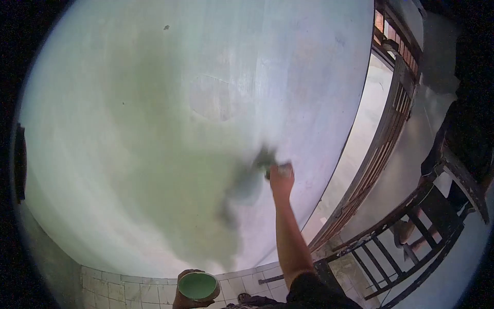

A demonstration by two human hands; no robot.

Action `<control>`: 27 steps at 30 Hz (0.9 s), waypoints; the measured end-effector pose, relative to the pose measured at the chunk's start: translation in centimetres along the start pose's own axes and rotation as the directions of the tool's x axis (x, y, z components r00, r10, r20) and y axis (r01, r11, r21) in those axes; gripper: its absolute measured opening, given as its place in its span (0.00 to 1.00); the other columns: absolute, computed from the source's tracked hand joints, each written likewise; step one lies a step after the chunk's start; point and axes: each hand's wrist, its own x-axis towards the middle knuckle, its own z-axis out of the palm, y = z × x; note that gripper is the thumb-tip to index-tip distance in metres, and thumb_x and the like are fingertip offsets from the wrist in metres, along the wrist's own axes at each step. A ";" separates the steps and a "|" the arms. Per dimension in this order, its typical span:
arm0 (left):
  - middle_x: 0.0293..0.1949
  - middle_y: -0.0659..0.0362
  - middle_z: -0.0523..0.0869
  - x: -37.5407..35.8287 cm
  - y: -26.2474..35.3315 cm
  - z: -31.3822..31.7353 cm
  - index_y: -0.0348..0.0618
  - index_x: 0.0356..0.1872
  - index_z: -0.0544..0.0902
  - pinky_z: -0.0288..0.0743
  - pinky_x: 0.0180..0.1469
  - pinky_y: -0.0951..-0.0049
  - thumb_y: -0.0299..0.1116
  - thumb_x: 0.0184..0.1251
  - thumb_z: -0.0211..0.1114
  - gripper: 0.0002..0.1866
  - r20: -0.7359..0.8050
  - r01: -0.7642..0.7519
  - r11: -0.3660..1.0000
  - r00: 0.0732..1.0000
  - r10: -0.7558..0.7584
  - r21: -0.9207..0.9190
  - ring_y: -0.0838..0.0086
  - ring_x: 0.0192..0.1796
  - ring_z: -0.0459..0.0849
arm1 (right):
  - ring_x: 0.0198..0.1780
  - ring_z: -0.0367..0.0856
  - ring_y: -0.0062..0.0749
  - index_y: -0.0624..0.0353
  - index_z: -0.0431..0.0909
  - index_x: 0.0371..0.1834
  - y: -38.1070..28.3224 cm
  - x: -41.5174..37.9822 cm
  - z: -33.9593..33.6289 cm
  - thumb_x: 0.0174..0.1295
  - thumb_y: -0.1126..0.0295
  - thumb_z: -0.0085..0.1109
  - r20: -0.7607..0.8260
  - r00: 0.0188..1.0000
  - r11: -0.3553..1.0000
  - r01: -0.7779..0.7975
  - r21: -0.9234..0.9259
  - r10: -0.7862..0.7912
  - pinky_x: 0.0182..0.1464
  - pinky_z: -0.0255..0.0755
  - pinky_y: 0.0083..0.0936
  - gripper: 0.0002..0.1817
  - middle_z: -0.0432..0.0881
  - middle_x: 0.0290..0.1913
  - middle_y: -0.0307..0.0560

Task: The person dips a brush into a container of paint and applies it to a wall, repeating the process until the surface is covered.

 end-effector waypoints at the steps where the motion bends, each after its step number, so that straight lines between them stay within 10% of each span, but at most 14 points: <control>1: 0.51 0.51 0.73 0.2 0.5 0.3 0.38 0.56 0.60 0.71 0.53 0.65 0.36 0.23 0.84 0.53 0.003 0.004 1.000 1.000 -0.004 -0.005 0.66 0.53 0.75 | 0.23 0.75 0.27 0.66 0.73 0.31 -5.9 2.4 0.5 0.52 0.69 0.60 0.000 0.991 0.985 0.133 -0.109 -0.134 0.27 0.72 0.27 0.11 0.77 0.26 0.46; 2: 0.51 0.51 0.73 0.2 0.2 0.2 0.38 0.56 0.60 0.71 0.53 0.65 0.36 0.23 0.84 0.53 -0.004 0.000 1.000 1.000 0.000 0.007 0.65 0.53 0.75 | 0.28 0.78 0.32 0.68 0.74 0.33 -12.2 4.1 1.2 0.53 0.67 0.60 0.069 0.995 0.994 -0.080 0.070 0.075 0.31 0.72 0.29 0.13 0.78 0.27 0.48; 5: 0.51 0.50 0.73 0.4 -1.0 0.5 0.37 0.56 0.60 0.71 0.53 0.65 0.37 0.23 0.84 0.53 -0.051 -0.024 0.999 0.998 0.026 0.036 0.65 0.53 0.76 | 0.38 0.80 0.42 0.71 0.73 0.43 -20.1 13.8 3.8 0.51 0.64 0.61 -0.140 0.941 0.937 0.277 -0.211 -0.310 0.42 0.71 0.32 0.22 0.81 0.35 0.55; 7: 0.50 0.50 0.73 0.7 -1.6 0.5 0.37 0.56 0.60 0.71 0.53 0.65 0.37 0.23 0.84 0.53 -0.069 -0.039 0.997 0.997 0.043 0.060 0.65 0.53 0.76 | 0.39 0.79 0.46 0.68 0.74 0.41 -26.2 18.1 5.2 0.50 0.65 0.61 -0.193 0.862 0.882 0.471 -0.032 -0.468 0.44 0.70 0.33 0.19 0.81 0.36 0.55; 9: 0.50 0.50 0.73 1.3 -2.0 0.6 0.37 0.56 0.60 0.71 0.53 0.65 0.38 0.22 0.84 0.54 -0.074 -0.053 0.995 0.995 0.060 0.087 0.65 0.52 0.76 | 0.25 0.75 0.29 0.72 0.74 0.34 -29.5 22.5 6.4 0.50 0.63 0.61 -0.282 0.789 0.808 0.585 0.071 -0.546 0.30 0.71 0.28 0.19 0.80 0.30 0.49; 10: 0.50 0.50 0.73 1.4 -2.0 0.6 0.37 0.56 0.59 0.71 0.53 0.65 0.38 0.22 0.84 0.54 -0.080 -0.041 0.996 0.996 0.047 0.083 0.64 0.52 0.76 | 0.32 0.79 0.46 0.66 0.73 0.29 -31.2 22.4 6.4 0.49 0.67 0.61 -0.284 0.840 0.860 0.503 0.083 -0.463 0.38 0.72 0.35 0.13 0.81 0.29 0.51; 12: 0.50 0.50 0.73 1.7 -2.0 0.7 0.36 0.57 0.59 0.71 0.53 0.65 0.38 0.23 0.83 0.54 -0.101 -0.014 0.997 0.995 0.021 0.074 0.64 0.53 0.76 | 0.28 0.78 0.42 0.65 0.70 0.25 -31.6 20.4 6.2 0.51 0.69 0.60 -0.226 0.799 0.736 0.601 0.313 -0.557 0.32 0.71 0.32 0.11 0.78 0.24 0.50; 14: 0.50 0.50 0.74 2.0 -1.9 0.7 0.36 0.57 0.59 0.71 0.53 0.65 0.38 0.22 0.84 0.55 -0.100 -0.028 0.991 0.994 0.041 0.128 0.65 0.53 0.76 | 0.23 0.76 0.34 0.63 0.67 0.23 -26.1 21.5 7.2 0.54 0.71 0.59 -0.292 0.592 0.625 0.781 -0.025 -0.751 0.26 0.69 0.28 0.11 0.75 0.20 0.48; 23: 0.51 0.50 0.74 2.5 -2.0 -0.1 0.36 0.56 0.59 0.71 0.53 0.66 0.38 0.21 0.84 0.55 -0.070 -0.005 0.998 0.998 0.009 0.058 0.65 0.52 0.76 | 0.26 0.72 0.16 0.60 0.72 0.32 -5.5 -5.1 0.5 0.61 0.73 0.54 0.174 0.947 0.958 0.248 0.146 -0.272 0.29 0.67 0.17 0.03 0.76 0.24 0.40; 25: 0.51 0.50 0.74 3.1 -1.8 -0.1 0.37 0.56 0.59 0.71 0.53 0.66 0.38 0.21 0.84 0.55 -0.034 -0.022 0.994 0.999 0.026 0.110 0.65 0.52 0.77 | 0.24 0.71 0.16 0.59 0.68 0.28 -5.1 -5.9 0.3 0.61 0.73 0.54 0.170 0.955 0.906 -0.286 0.311 0.242 0.25 0.67 0.17 0.07 0.74 0.23 0.39; 27: 0.51 0.50 0.74 3.4 -1.1 0.3 0.38 0.56 0.58 0.72 0.53 0.66 0.38 0.21 0.84 0.55 -0.047 -0.050 0.994 0.997 0.054 0.094 0.65 0.52 0.76 | 0.25 0.76 0.21 0.60 0.66 0.26 -8.4 -1.8 0.7 0.60 0.71 0.55 0.068 0.997 0.995 0.032 0.092 -0.038 0.25 0.70 0.18 0.09 0.75 0.22 0.40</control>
